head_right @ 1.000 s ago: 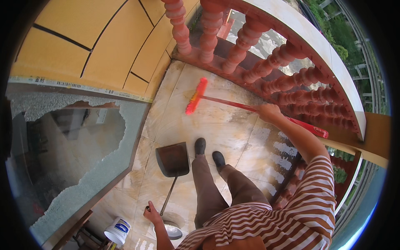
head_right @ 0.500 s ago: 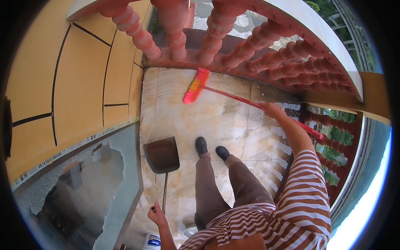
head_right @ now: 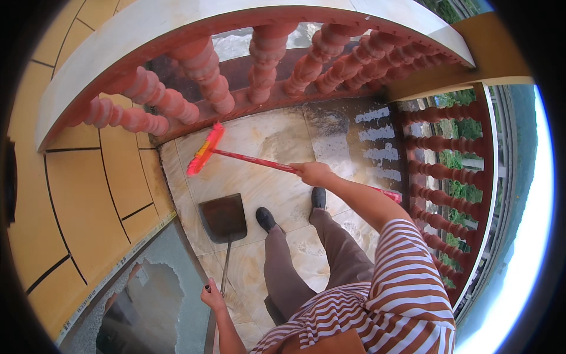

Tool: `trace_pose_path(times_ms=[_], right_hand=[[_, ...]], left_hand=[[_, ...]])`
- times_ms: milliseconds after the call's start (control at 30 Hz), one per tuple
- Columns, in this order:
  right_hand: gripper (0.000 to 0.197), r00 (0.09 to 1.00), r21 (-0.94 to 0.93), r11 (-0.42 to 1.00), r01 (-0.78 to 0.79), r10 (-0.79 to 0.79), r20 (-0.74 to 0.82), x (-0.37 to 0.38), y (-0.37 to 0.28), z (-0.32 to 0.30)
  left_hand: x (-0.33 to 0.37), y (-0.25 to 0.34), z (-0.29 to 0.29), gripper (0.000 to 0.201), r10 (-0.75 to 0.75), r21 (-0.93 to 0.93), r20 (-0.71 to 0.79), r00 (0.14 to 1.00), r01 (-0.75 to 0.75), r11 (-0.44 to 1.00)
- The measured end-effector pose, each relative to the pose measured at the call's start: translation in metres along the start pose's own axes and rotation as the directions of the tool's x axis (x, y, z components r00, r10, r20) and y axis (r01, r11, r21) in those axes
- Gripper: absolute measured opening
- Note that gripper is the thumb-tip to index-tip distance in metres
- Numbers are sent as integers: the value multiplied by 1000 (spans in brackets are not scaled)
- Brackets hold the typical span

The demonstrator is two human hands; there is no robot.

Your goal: The person sweeps a tiled balcony floor using a red broom and a dustpan. They gather debris into the dustpan and transfer it into a bucket. The person then walks through a hallway and enters a room.

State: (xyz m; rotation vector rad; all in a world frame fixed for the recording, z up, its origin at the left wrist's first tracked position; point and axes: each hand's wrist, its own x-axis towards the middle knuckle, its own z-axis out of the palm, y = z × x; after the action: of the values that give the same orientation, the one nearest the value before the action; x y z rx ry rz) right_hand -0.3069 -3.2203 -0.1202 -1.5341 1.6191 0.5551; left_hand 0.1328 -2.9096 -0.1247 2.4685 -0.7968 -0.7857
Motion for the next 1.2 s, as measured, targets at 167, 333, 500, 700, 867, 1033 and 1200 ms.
trace_pose_path(times_ms=[167,333,500,700,867,1033,1200], right_hand=[[37,998,-20,998,-57,57,-9,52,64,-6],[38,913,-48,912,-408,407,-33,-27,253,-45],[38,769,28,774,-632,631,-103,-112,385,-81],[33,859,35,868,-496,496,-124,-171,366,-76],[44,912,350,843,-409,384,141,-107,272,22],[25,876,877,180,-446,-114,469,-5,139,66],[31,849,834,-233,-500,-321,419,9,108,73]], left_hand=[[-3,53,22,45,40,75,102,994,-47,996],[-20,108,53,43,162,75,140,977,-173,982],[-48,181,80,44,211,83,185,960,-229,970],[-48,200,80,46,354,148,195,915,-384,911],[-32,200,103,45,358,187,260,897,-410,893],[-11,194,118,40,251,267,381,890,-366,891],[-83,328,137,50,710,302,545,446,-895,330]])
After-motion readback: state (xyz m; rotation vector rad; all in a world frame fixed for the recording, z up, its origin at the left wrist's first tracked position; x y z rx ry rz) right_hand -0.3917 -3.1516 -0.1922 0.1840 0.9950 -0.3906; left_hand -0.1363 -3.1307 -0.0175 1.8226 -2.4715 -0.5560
